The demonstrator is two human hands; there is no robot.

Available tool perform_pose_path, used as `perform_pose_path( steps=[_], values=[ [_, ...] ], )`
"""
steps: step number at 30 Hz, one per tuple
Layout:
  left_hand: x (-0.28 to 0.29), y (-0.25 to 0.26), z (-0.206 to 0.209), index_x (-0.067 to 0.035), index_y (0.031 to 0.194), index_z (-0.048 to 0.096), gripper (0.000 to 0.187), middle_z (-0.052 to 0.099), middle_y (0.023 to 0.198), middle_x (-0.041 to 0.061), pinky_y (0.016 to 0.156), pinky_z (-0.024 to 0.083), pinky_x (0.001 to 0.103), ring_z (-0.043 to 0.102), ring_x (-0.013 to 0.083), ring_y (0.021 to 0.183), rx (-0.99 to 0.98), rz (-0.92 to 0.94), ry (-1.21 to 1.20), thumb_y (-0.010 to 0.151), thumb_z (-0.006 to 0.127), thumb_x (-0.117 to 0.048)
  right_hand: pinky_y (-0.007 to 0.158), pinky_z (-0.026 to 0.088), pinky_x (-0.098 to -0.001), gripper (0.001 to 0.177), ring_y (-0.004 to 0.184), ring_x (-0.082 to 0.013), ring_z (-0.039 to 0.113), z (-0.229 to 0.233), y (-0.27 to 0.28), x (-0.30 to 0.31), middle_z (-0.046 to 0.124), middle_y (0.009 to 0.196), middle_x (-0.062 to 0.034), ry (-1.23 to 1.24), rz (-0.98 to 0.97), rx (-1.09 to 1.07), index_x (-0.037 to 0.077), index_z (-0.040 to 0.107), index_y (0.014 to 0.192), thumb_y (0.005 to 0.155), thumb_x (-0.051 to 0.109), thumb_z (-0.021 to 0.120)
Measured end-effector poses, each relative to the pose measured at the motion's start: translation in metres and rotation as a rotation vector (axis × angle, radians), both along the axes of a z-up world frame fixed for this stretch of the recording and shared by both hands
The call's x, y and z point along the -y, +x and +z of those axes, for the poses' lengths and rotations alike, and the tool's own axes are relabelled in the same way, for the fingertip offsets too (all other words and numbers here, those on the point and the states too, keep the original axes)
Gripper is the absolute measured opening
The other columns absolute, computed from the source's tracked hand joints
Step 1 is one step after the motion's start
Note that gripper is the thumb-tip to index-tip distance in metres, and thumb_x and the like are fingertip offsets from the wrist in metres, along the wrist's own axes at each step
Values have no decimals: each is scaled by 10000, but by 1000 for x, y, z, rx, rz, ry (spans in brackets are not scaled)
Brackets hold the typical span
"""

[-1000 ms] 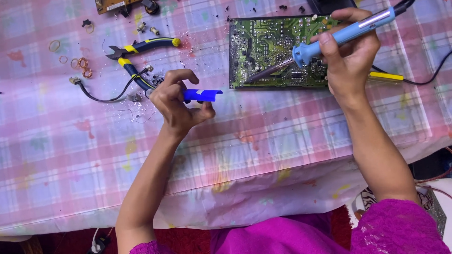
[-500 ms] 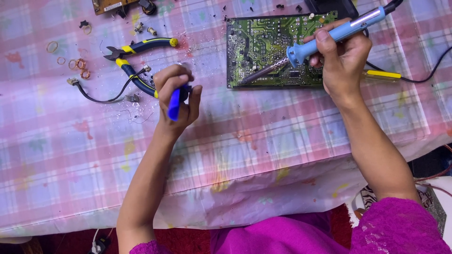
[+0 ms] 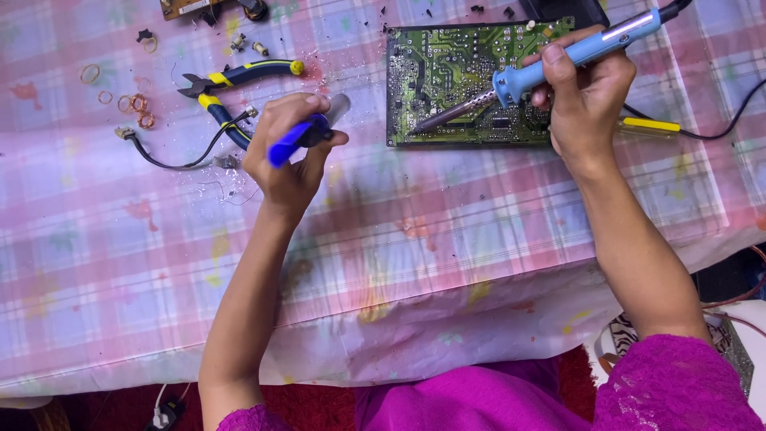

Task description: Desoldering components from a circuit board using a soldering iron and a desoldering pump.

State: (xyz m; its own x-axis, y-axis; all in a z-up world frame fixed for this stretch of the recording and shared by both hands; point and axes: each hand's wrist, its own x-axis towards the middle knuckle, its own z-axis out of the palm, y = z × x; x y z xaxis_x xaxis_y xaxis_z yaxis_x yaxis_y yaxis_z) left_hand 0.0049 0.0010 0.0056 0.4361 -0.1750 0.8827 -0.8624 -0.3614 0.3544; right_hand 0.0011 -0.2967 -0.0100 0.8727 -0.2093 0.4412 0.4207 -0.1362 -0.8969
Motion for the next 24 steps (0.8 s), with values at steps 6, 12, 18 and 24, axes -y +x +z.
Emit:
perform_pose_path(
  steps=[6,12,18,24],
  values=[
    [6,-4,-15,-44,1166,319,361,563,1030,205,797,585,386,629,359,951,-350,-337,-269,915,576,-26,421,406,-204,218,507,-132,502,-2,3,1,620,830,-179,64,-20,-68,43,485,909,953,232,585],
    [4,-4,-15,-45,1145,344,350,602,989,175,655,565,274,655,289,929,-301,-241,-105,910,603,-28,410,375,-204,217,484,-125,483,-8,8,4,624,796,-173,99,-42,-115,38,498,895,930,221,610],
    [7,-7,-15,-38,1118,368,333,634,971,131,603,558,246,662,220,836,-284,-170,-26,910,621,-99,421,398,-208,236,522,-136,502,-13,10,8,619,802,-166,93,-41,-80,34,507,905,930,241,617],
    [10,-9,-14,-23,1110,369,328,623,965,157,630,564,256,656,229,826,-293,-203,-32,906,618,-91,399,381,-209,227,480,-124,479,-10,9,6,617,768,-146,88,-55,-80,37,511,895,925,238,613]
  ],
)
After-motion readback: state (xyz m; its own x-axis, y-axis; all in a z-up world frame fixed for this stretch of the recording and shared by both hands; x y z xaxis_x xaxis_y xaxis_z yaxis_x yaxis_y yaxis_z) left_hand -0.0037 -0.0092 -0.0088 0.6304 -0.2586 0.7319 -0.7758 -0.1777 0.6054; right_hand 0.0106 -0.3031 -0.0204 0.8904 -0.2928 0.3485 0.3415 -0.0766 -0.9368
